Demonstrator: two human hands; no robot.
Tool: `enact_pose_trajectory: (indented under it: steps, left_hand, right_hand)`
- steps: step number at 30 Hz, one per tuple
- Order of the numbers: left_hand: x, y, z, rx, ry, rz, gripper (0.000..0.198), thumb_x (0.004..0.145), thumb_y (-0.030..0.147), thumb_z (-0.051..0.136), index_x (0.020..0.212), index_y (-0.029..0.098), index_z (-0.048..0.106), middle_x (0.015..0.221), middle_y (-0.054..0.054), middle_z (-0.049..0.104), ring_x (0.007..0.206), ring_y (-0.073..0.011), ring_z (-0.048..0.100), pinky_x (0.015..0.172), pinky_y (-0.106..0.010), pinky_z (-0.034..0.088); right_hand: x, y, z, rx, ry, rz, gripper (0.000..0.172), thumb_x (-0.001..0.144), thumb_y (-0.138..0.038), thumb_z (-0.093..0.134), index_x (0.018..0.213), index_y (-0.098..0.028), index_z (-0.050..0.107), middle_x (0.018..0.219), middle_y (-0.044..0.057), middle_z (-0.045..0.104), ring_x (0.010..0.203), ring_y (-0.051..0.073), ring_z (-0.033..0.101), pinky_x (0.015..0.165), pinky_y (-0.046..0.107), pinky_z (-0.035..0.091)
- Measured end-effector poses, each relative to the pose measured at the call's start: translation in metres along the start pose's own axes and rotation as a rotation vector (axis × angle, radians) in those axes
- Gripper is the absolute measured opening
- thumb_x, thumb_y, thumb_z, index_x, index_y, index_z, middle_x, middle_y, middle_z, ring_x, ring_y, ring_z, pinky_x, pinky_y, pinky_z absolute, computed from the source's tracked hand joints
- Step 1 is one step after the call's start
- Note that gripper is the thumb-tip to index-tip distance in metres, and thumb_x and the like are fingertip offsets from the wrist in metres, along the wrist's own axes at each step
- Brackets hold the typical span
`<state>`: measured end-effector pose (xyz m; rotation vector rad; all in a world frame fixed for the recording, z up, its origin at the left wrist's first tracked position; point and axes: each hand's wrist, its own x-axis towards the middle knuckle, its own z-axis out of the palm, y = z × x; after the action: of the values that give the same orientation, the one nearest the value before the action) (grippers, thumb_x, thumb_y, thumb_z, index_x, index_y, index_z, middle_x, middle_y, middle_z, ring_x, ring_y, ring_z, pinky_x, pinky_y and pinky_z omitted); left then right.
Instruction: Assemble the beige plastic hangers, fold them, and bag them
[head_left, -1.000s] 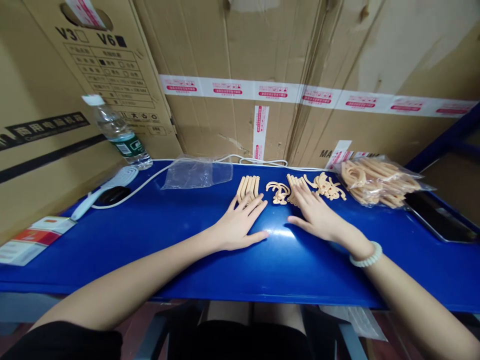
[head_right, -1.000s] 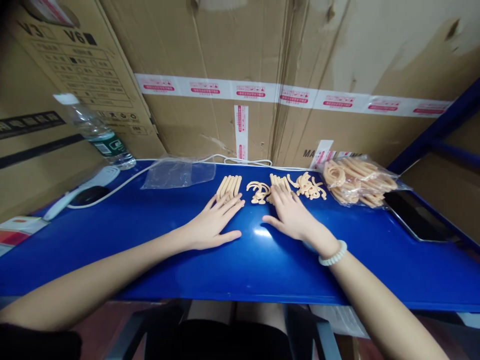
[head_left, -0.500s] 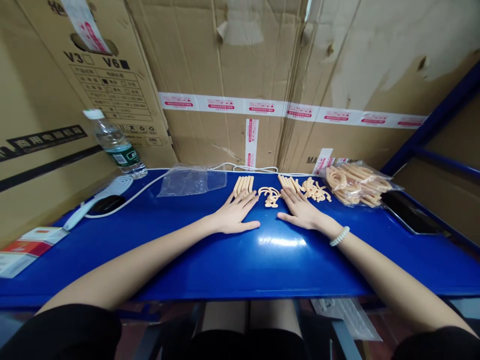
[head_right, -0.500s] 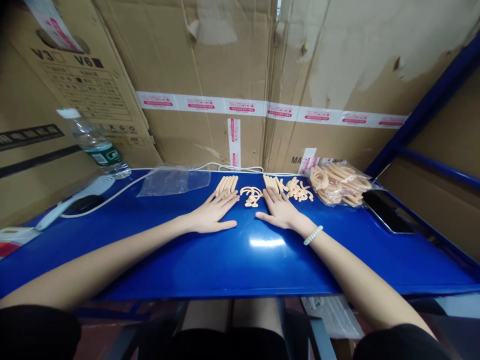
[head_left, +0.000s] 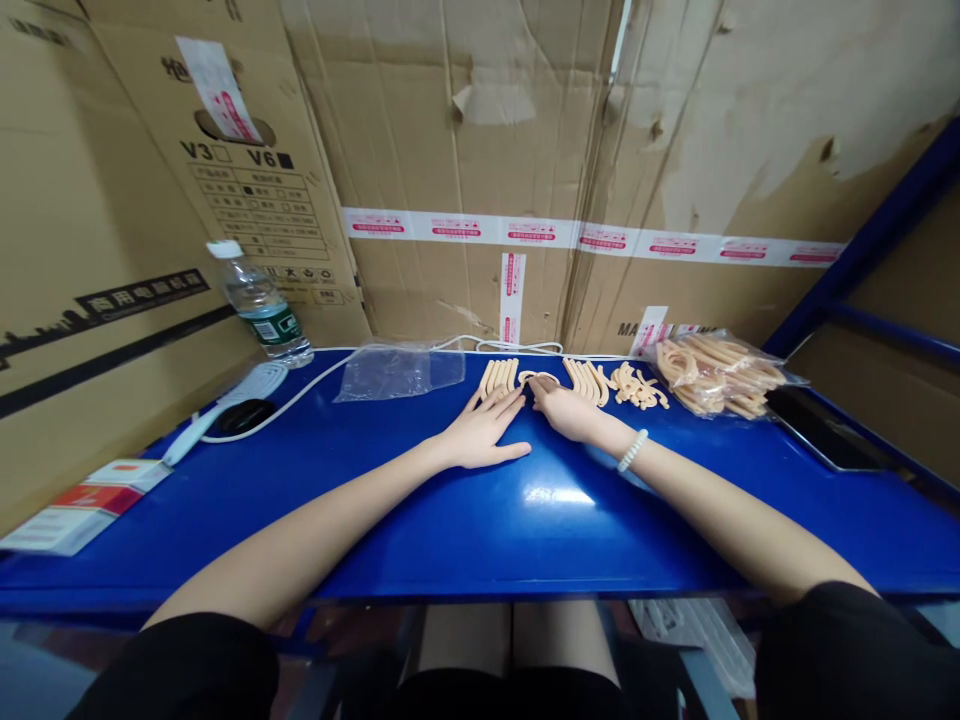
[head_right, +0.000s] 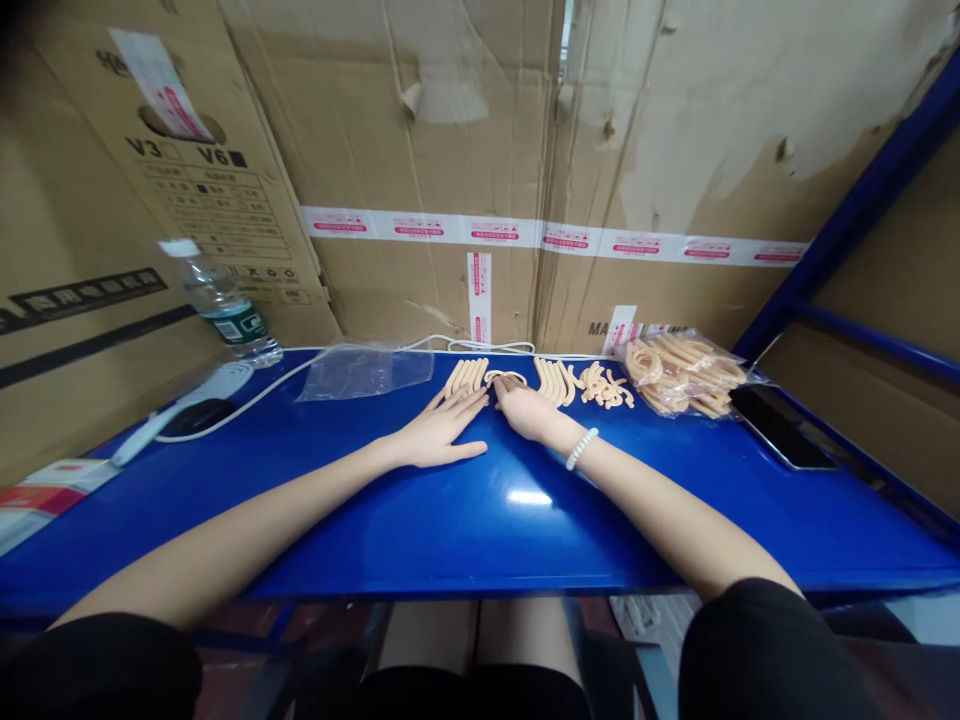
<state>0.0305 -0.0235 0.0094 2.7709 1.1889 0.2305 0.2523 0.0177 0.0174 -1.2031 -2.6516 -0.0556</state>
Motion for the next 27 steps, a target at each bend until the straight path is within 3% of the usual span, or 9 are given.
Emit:
enact_pose_trajectory:
  steps: [4, 7, 12, 17, 21, 24, 27]
  left_hand:
    - [-0.001, -0.001, 0.0, -0.015, 0.0, -0.005, 0.089, 0.095, 0.073, 0.035, 0.161, 0.015, 0.021, 0.169, -0.014, 0.016, 0.157, -0.0347, 0.011, 0.126, -0.057, 0.009]
    - [-0.001, -0.001, 0.0, -0.024, 0.007, -0.006, 0.088, 0.095, 0.073, 0.035, 0.161, 0.017, 0.022, 0.169, -0.013, 0.015, 0.157, -0.0344, 0.01, 0.126, -0.056, 0.008]
    - [-0.001, -0.001, -0.001, -0.024, 0.007, -0.007, 0.088, 0.095, 0.072, 0.036, 0.161, 0.016, 0.022, 0.169, -0.013, 0.016, 0.157, -0.035, 0.011, 0.126, -0.056, 0.01]
    - [-0.001, -0.001, 0.001, -0.022, 0.029, -0.002, 0.086, 0.095, 0.072, 0.038, 0.161, 0.019, 0.023, 0.168, -0.014, 0.018, 0.156, -0.0357, 0.013, 0.125, -0.058, 0.013]
    - [-0.001, -0.001, 0.002, -0.02, 0.031, -0.003, 0.086, 0.095, 0.072, 0.039, 0.161, 0.019, 0.024, 0.168, -0.013, 0.018, 0.156, -0.0357, 0.013, 0.125, -0.058, 0.012]
    - [-0.001, -0.001, 0.001, -0.019, 0.018, -0.005, 0.086, 0.095, 0.072, 0.038, 0.161, 0.019, 0.024, 0.169, -0.013, 0.017, 0.157, -0.0355, 0.012, 0.125, -0.058, 0.012]
    - [-0.002, 0.0, 0.0, -0.021, 0.016, -0.007, 0.086, 0.095, 0.071, 0.038, 0.161, 0.018, 0.023, 0.169, -0.013, 0.016, 0.157, -0.035, 0.012, 0.125, -0.058, 0.012]
  right_hand:
    - [0.023, 0.021, 0.003, 0.0, -0.033, 0.032, 0.047, 0.097, -0.009, 0.046, 0.144, -0.004, 0.045, 0.145, 0.029, 0.052, 0.134, 0.03, 0.056, 0.109, 0.044, 0.049]
    - [0.028, 0.034, -0.004, 0.012, -0.06, 0.022, 0.045, 0.099, -0.014, 0.046, 0.143, -0.008, 0.05, 0.144, 0.025, 0.056, 0.132, 0.029, 0.058, 0.108, 0.043, 0.05]
    - [0.014, 0.037, -0.03, 0.038, -0.034, -0.041, 0.043, 0.102, -0.022, 0.044, 0.143, -0.014, 0.054, 0.144, 0.018, 0.059, 0.136, 0.028, 0.055, 0.112, 0.047, 0.046]
    - [0.0, 0.028, -0.049, 0.044, -0.044, -0.096, 0.044, 0.092, -0.026, 0.067, 0.133, -0.014, 0.063, 0.13, 0.017, 0.067, 0.121, 0.029, 0.065, 0.104, 0.045, 0.051]
    - [0.001, 0.022, -0.045, 0.026, -0.051, -0.108, 0.041, 0.082, -0.017, 0.076, 0.122, -0.015, 0.07, 0.12, 0.015, 0.072, 0.113, 0.027, 0.067, 0.101, 0.04, 0.052]
    - [0.007, 0.02, -0.035, -0.006, -0.006, -0.057, 0.032, 0.085, -0.01, 0.07, 0.116, -0.013, 0.072, 0.113, 0.015, 0.073, 0.107, 0.026, 0.068, 0.098, 0.04, 0.052]
    - [0.009, 0.023, -0.034, -0.033, 0.059, -0.001, 0.027, 0.09, -0.016, 0.066, 0.115, -0.011, 0.071, 0.113, 0.017, 0.072, 0.108, 0.027, 0.067, 0.097, 0.04, 0.052]
